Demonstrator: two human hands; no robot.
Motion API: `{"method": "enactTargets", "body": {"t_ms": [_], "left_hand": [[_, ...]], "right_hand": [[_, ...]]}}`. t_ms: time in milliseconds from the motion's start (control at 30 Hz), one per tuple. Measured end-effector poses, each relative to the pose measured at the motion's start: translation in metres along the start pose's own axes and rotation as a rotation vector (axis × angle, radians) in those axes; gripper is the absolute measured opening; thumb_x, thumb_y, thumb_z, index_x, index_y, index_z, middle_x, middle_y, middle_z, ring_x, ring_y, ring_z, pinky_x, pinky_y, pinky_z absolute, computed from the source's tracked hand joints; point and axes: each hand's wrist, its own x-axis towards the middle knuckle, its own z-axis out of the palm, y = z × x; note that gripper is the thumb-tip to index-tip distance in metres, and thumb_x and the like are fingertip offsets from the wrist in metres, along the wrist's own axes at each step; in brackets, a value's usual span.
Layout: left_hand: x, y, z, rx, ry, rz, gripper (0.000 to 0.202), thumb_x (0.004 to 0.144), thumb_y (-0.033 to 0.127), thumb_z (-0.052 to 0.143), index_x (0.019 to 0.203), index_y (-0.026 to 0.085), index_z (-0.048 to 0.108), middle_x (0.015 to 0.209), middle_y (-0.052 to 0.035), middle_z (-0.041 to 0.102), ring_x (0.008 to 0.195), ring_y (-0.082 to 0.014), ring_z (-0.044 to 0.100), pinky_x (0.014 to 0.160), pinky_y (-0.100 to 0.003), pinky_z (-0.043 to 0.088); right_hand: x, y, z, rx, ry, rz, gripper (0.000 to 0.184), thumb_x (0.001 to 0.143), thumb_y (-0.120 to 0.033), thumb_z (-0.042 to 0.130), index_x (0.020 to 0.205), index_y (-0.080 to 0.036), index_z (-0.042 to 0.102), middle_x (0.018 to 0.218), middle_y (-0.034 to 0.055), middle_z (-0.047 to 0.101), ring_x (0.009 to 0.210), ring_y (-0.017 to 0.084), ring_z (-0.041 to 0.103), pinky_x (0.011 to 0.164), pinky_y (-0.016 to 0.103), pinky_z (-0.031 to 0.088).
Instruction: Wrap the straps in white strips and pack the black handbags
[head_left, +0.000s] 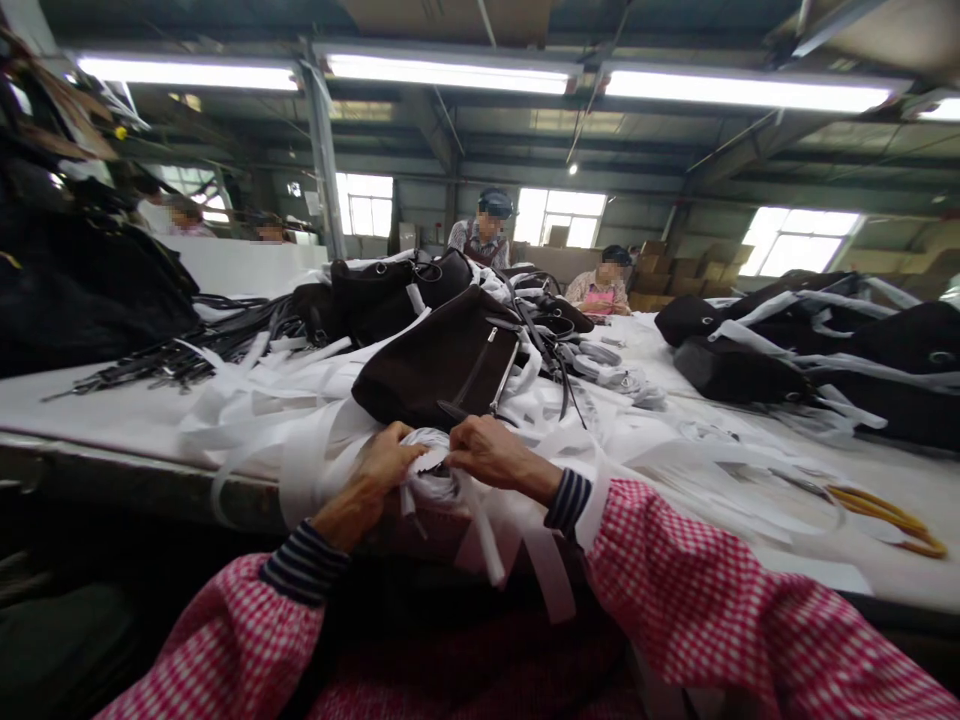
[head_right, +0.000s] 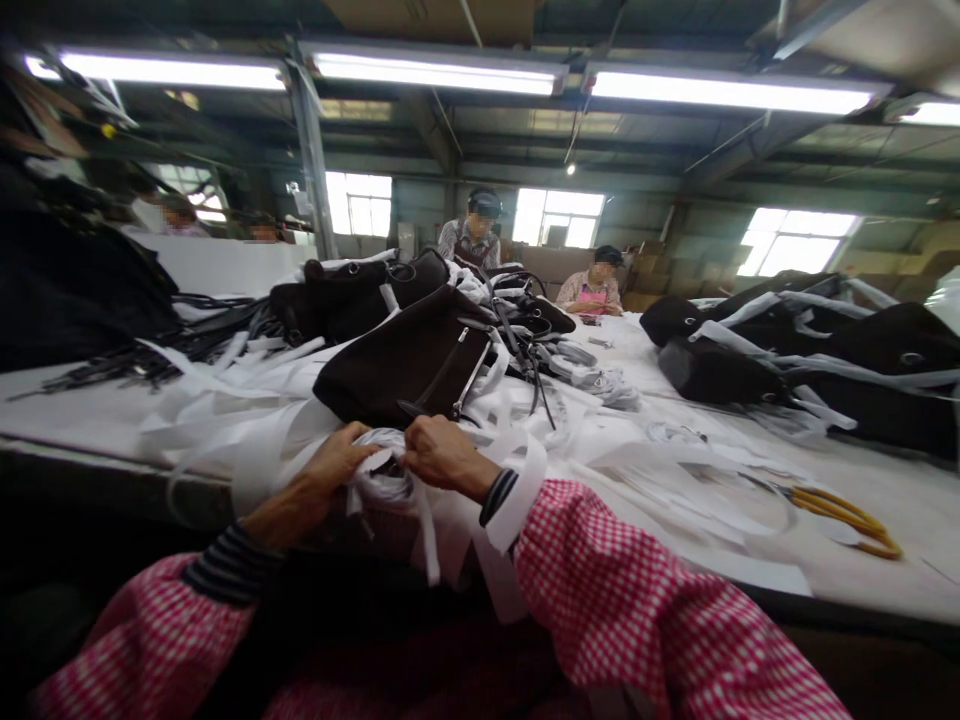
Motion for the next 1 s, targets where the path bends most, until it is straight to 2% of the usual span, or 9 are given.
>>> {"method": "enactTargets", "body": {"t_ms": [133, 267, 467, 567, 667, 733, 833, 900, 1000], "left_hand": [[0.008, 0.006, -0.02, 0.272, -0.098, 0.057, 0.04, 0.052, 0.041, 0.083, 0.077, 0.015, 0.065, 0.071, -0.0012, 0.066, 0.072, -0.0218, 0.061, 0.056, -0.027, 0.039], [0.013, 0.003, -0.027, 0.376, -0.186, 0.083, 0.047, 0.062, 0.055, 0.073, 0.082, 0.013, 0.068, 0.08, -0.0069, 0.07, 0.077, -0.0257, 0.064, 0.061, -0.03, 0.043], [0.019, -0.008, -0.031, 0.732, -0.147, 0.281, 0.035, 0.078, 0.046, 0.064, 0.094, 0.016, 0.069, 0.094, -0.0079, 0.071, 0.092, -0.0295, 0.065, 0.076, -0.035, 0.045], [0.006, -0.002, -0.032, 0.824, -0.053, 0.423, 0.031, 0.086, 0.039, 0.06, 0.106, 0.017, 0.068, 0.107, -0.0094, 0.069, 0.102, -0.0293, 0.062, 0.084, -0.038, 0.044], [-0.014, 0.01, -0.032, 0.918, 0.003, 0.646, 0.022, 0.094, 0.036, 0.056, 0.099, 0.02, 0.07, 0.106, -0.0071, 0.069, 0.108, -0.0277, 0.058, 0.091, -0.038, 0.042], [-0.023, 0.017, -0.034, 0.954, -0.139, 0.68, 0.027, 0.099, 0.04, 0.053, 0.091, 0.022, 0.072, 0.098, -0.0045, 0.071, 0.101, -0.0254, 0.059, 0.088, -0.036, 0.042], [-0.026, 0.013, -0.039, 0.946, -0.39, 0.635, 0.027, 0.1, 0.042, 0.055, 0.098, 0.024, 0.075, 0.1, -0.0019, 0.074, 0.096, -0.023, 0.062, 0.087, -0.035, 0.041], [-0.023, 0.004, -0.043, 0.924, -0.455, 0.642, 0.025, 0.099, 0.042, 0.059, 0.107, 0.025, 0.074, 0.11, -0.0022, 0.074, 0.104, -0.0241, 0.061, 0.093, -0.036, 0.04], [-0.021, -0.009, -0.047, 0.919, -0.442, 0.651, 0.028, 0.096, 0.044, 0.063, 0.114, 0.025, 0.073, 0.116, -0.0041, 0.071, 0.11, -0.0262, 0.058, 0.097, -0.037, 0.04]], "right_hand": [[0.021, 0.0, 0.002, 0.031, 0.033, -0.029, 0.012, 0.082, -0.024, 0.071, 0.092, -0.018, 0.076, 0.088, 0.0043, 0.074, 0.078, 0.016, 0.063, 0.059, 0.025, 0.033], [0.042, -0.002, 0.0, 0.081, -0.065, -0.015, 0.011, 0.076, -0.017, 0.07, 0.085, -0.018, 0.076, 0.083, 0.004, 0.073, 0.077, 0.016, 0.064, 0.06, 0.022, 0.038], [0.055, 0.003, 0.01, 0.315, -0.181, -0.016, 0.015, 0.071, -0.008, 0.064, 0.08, -0.016, 0.073, 0.059, -0.0016, 0.062, 0.062, 0.013, 0.063, 0.056, 0.019, 0.043], [0.052, 0.014, 0.017, 0.475, -0.186, -0.055, 0.017, 0.075, -0.009, 0.062, 0.085, -0.014, 0.074, 0.057, -0.0027, 0.061, 0.056, 0.012, 0.062, 0.055, 0.019, 0.045], [0.049, 0.024, 0.016, 0.58, -0.239, -0.097, 0.021, 0.078, -0.008, 0.058, 0.092, -0.012, 0.074, 0.06, -0.0019, 0.064, 0.054, 0.012, 0.062, 0.055, 0.019, 0.046], [0.047, 0.026, 0.01, 0.584, -0.311, -0.118, 0.028, 0.078, -0.007, 0.055, 0.097, -0.012, 0.075, 0.062, -0.0014, 0.066, 0.055, 0.012, 0.062, 0.055, 0.019, 0.046], [0.045, 0.023, -0.001, 0.49, -0.397, -0.213, 0.036, 0.078, -0.006, 0.056, 0.107, -0.012, 0.076, 0.068, -0.0009, 0.067, 0.059, 0.011, 0.061, 0.055, 0.018, 0.042], [0.043, 0.022, -0.004, 0.374, -0.379, -0.332, 0.037, 0.077, -0.004, 0.059, 0.107, -0.014, 0.078, 0.074, -0.0002, 0.068, 0.064, 0.011, 0.06, 0.058, 0.018, 0.04], [0.043, 0.025, -0.001, 0.221, -0.267, -0.488, 0.031, 0.078, -0.002, 0.063, 0.1, -0.015, 0.08, 0.085, 0.0019, 0.07, 0.073, 0.011, 0.06, 0.067, 0.02, 0.041]]}}
